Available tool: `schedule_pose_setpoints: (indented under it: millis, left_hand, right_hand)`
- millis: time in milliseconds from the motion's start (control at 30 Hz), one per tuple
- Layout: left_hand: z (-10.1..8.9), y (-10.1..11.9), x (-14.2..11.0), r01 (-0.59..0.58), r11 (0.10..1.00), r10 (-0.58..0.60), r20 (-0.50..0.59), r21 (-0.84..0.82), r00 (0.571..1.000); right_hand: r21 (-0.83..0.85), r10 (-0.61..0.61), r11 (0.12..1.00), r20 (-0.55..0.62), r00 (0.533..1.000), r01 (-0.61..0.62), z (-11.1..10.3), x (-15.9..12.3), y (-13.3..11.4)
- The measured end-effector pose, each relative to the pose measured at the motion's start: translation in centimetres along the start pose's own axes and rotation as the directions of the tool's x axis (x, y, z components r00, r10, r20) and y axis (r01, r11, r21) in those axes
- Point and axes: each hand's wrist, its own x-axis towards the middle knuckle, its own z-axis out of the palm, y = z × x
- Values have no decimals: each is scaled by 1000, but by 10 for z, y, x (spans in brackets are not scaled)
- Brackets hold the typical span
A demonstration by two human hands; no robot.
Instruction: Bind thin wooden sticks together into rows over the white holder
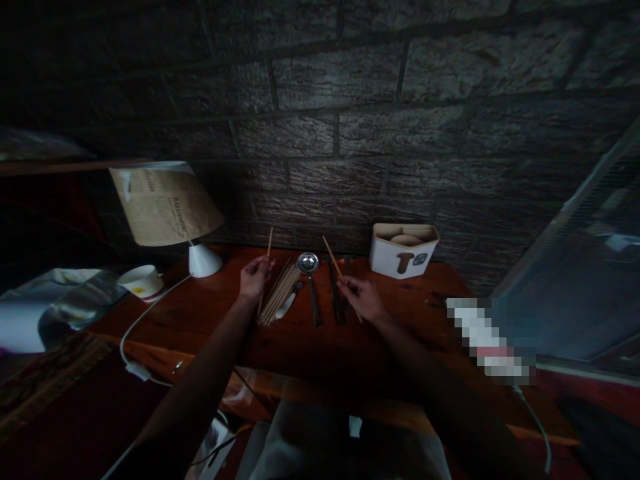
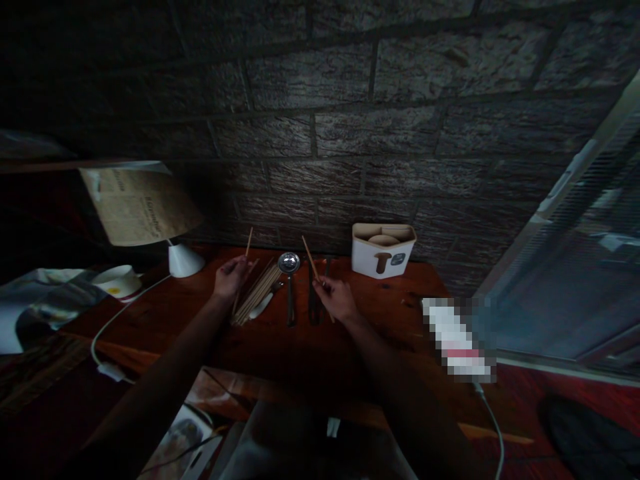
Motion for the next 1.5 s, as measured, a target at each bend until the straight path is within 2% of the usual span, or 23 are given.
schedule_pose_setpoints:
  millis: [100,167,267,400,467,567,733,1000,1167,1333,1433,1500]
  left_hand:
    - [0,11,-2,40,992,-39,5,-117,999]
    - [8,20,-10,61,982,-51,59,-178,997]
    - [38,36,-30,104,965,-54,207,-240,977]
    - [93,53,-55,198,933,-57,420,-300,906]
    - [113,55,-62,218,919,-60,433,-327,900]
    - [128,51,-65,246,901,-80,421,-358,904]
    - [122,37,-64,261,890,-108,383,-374,918]
    - [103,35,-47,339,866,-150,457,-367,877]
    - [97,36,-39,362,829,-158,444,-426,882]
    - [92,40,-34,433,765,-262,384,-476,885]
    - [90,41,-30,435,760,-274,368,-484,889]
    - [90,41,-29,452,753,-273,398,-479,876]
  right_hand:
    - [61,19,998,29,999,-20,0,-1,-4]
    - [125,33,991,67,997,-42,1,-2,-7]
    - [236,45,969,137,990,-77,4,-2,-15]
    - [355,57,927,186,981,-121,7,-3,-24]
    - [388,76,908,219,973,-158,6,-4,-26]
    - [415,115,883,259,959,-218,4,-5,-24]
    - [452,119,853,317,941,-260,7,-6,-24]
    - [433,119,837,455,883,-336,4,-11,-40]
    - [374,166,834,532,830,-407,5,-15,-48]
    - [297,154,852,644,749,-430,8,-20,-49]
    - [311,129,864,624,771,-397,8,-23,-49]
    - [307,178,852,592,786,-425,8,-25,-50]
